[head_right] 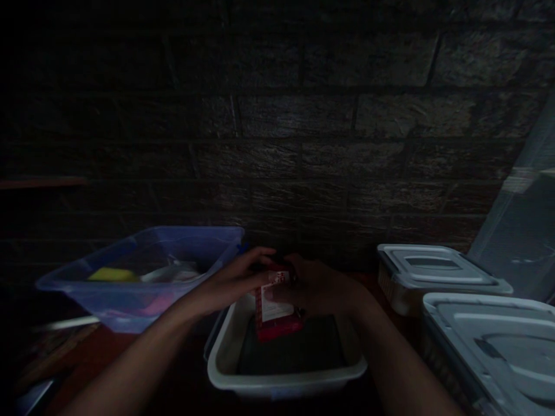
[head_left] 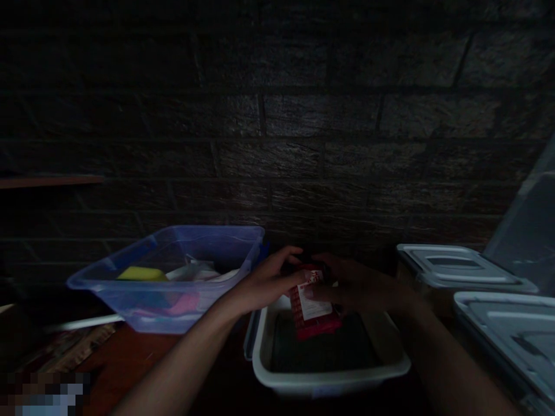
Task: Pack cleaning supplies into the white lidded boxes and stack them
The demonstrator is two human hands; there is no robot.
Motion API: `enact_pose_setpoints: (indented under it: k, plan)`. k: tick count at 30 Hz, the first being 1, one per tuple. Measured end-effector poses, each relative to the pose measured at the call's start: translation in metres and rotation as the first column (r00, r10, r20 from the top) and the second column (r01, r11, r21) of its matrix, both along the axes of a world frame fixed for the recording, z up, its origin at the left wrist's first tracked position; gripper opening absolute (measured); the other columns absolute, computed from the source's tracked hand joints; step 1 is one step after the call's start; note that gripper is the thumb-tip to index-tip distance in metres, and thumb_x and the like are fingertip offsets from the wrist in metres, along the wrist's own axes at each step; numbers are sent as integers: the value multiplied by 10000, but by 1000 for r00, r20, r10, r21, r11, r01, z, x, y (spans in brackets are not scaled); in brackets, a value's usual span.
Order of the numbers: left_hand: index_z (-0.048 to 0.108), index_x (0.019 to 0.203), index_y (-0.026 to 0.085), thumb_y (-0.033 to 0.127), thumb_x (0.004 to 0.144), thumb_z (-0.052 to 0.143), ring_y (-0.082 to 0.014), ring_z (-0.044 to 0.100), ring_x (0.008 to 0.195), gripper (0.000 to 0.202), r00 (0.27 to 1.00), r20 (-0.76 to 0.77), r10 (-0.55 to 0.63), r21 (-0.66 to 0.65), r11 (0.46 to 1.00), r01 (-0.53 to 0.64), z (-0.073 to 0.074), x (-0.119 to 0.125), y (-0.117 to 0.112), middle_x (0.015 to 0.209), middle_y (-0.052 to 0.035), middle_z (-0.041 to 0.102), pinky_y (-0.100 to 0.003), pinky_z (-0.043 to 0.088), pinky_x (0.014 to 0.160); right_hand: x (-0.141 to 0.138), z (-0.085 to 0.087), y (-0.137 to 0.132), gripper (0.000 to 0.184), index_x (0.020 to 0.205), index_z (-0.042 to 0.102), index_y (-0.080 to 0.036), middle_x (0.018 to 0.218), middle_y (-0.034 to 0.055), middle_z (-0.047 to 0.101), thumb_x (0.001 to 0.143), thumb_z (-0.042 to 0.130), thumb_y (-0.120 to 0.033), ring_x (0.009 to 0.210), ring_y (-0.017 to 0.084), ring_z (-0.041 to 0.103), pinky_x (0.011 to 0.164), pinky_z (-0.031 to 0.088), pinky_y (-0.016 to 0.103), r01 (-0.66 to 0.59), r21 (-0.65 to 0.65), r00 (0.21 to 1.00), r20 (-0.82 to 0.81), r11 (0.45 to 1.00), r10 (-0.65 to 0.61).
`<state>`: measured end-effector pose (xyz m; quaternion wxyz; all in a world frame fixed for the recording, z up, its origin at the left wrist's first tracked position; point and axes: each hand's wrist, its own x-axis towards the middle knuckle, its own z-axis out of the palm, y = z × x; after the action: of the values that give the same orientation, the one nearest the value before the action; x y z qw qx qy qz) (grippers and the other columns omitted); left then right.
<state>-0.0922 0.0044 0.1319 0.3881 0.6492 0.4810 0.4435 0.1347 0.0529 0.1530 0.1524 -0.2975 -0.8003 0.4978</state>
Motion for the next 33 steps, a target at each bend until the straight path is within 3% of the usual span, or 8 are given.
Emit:
enact_pose_setpoints:
  k: [4,7,14,20,22,28,33]
  plan:
    - [606,1351,257,442,886,738,-278,688,1085,518,995,-94,-17,34,999,20,-2,1,1,1229,-104,690,-349,557,836,0,0,-4,775,1419,569,-247,1142,120,741,803,738,-687,880,277,715,638,538,330,13,267,991,125,964,-48]
    - [600,1348,265,440,892,734,-283,685,1110,506,993,-114,-42,34,998,46,-2,3,0,1240,-101,692,-355,556,855,0,1,-8,841,1457,549,-259,1190,128,734,781,734,-724,947,315,710,707,525,363,28,357,982,166,934,-93]
    - [595,1371,241,433,895,724,-292,684,1102,529,992,-115,-58,-14,998,57,1,1,-1,1272,-129,677,-372,567,834,2,6,-11,761,1459,542,-244,1151,121,744,848,701,-669,857,265,714,648,507,320,12,362,977,194,932,-88]
    - [646,1303,211,375,896,728,-289,679,1135,446,992,-69,-107,-24,994,105,1,-3,2,1250,-121,701,-390,556,901,12,-3,2,620,1510,458,-269,1110,90,757,976,590,-555,743,193,729,558,514,266,-22,212,990,143,977,-8]
    - [635,1303,202,371,896,735,-289,665,1166,453,988,-84,-129,-28,991,127,1,-4,3,1279,-121,689,-409,546,944,14,-4,3,620,1507,464,-253,1124,95,757,975,600,-542,779,199,737,592,536,274,-38,223,989,148,974,4]
    - [586,1358,209,405,872,771,-303,639,1211,556,981,-152,-121,-11,993,121,-1,-6,3,1351,-131,640,-451,532,985,10,1,3,751,1516,476,-272,1338,101,691,893,670,-643,1116,283,697,889,573,380,-125,355,986,151,927,75]
    - [550,1387,222,318,840,803,-310,646,1203,610,972,-132,-194,-33,981,191,1,-4,-2,1381,-129,628,-453,553,948,10,2,5,853,1514,485,-274,1295,102,714,798,771,-640,1096,306,704,895,570,412,-112,355,986,157,928,59]
